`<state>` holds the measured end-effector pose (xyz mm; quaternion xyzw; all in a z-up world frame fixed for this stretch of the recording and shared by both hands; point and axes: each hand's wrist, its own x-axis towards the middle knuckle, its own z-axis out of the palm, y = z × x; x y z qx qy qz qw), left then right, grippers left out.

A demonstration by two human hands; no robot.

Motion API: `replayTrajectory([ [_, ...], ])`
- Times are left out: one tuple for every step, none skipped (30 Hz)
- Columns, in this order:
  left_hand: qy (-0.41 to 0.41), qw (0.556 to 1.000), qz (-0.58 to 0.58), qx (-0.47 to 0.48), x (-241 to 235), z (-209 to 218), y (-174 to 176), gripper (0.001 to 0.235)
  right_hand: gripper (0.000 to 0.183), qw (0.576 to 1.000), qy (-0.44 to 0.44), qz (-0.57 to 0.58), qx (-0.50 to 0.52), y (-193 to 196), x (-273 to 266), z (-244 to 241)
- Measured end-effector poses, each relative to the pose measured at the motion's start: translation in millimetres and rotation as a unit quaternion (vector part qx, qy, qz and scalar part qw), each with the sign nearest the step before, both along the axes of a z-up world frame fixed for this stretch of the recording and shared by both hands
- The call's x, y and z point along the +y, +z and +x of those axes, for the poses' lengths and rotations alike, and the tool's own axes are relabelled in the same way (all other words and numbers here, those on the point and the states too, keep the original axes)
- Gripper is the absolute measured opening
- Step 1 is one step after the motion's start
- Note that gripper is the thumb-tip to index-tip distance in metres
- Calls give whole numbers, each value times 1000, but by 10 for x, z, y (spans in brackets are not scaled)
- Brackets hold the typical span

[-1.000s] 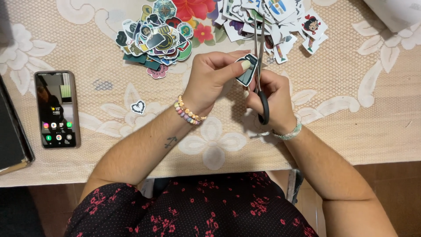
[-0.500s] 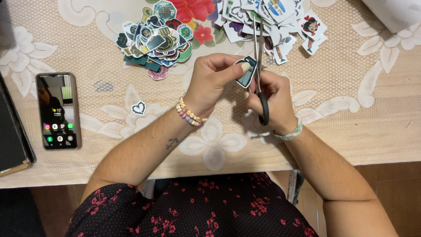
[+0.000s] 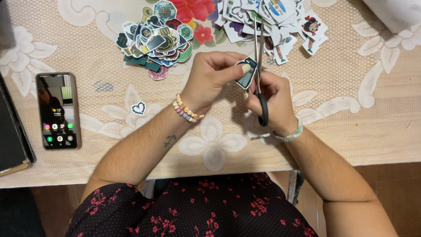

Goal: The person sits at a table and uses scissors to cut out various printed stickers from a sheet. They carefully trim around the edges of each sticker, including designs like a cassette tape and a cartoon character, and place the finished pieces into a pile.

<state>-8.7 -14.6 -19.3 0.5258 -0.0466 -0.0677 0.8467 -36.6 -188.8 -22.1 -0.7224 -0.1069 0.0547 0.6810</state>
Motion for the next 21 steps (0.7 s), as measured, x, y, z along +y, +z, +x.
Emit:
replayTrajectory([
  [-9,1000,-1,-1,13,4,19,11,17,1000,2,-3,-1,14,4,1],
  [-9,1000,-1,-1,35,6,57,11,17,1000,2,-3,-1,22,5,-1],
  [-15,1000,3,-4,57,8,94,10,16,1000,5,-6,-1,29,6,-4],
  [-21,1000,7,-8,77,11,130,10,16,1000,8,-8,0,35,6,-6],
  [-20,1000,7,-7,103,30,158,10,16,1000,8,-8,0,22,1,-3],
  [-41,999,15,-6,130,48,185,10,16,1000,13,-7,3,9,-4,1],
  [-61,998,24,-5,158,66,212,10,15,1000,17,-6,7,-5,-7,4],
  [-60,998,24,-5,180,95,199,10,15,1000,18,-6,7,75,4,-21],
  [-69,995,73,-7,201,124,185,6,9,999,33,-27,-2,153,16,-45],
  [-77,989,123,-8,222,152,171,6,9,998,47,-48,-10,231,27,-71],
  [-77,989,123,-8,234,156,190,6,9,998,48,-48,-10,245,22,-69],
  [-84,989,125,-10,244,161,210,6,9,997,53,-55,-4,259,17,-67],
  [-91,988,127,-12,254,166,231,6,9,996,58,-63,3,273,11,-65],
  [-91,988,127,-11,269,175,241,6,9,996,58,-63,3,280,6,-60],
  [-100,987,129,-12,284,184,251,7,10,996,68,-62,10,287,0,-54],
  [-108,985,130,-12,299,194,262,8,10,995,79,-61,17,295,-7,-47],
  [-108,985,130,-12,311,203,261,8,10,995,79,-61,17,293,-23,-40],
  [-112,983,144,-13,326,212,261,10,10,993,90,-67,22,292,-38,-34],
  [-116,981,158,-14,341,220,262,12,10,992,101,-73,27,291,-52,-27],
  [-116,981,158,-14,349,230,251,12,10,992,101,-73,27,302,-56,-22],
  [-123,980,158,-8,357,239,241,10,10,991,107,-80,30,313,-61,-17],
])
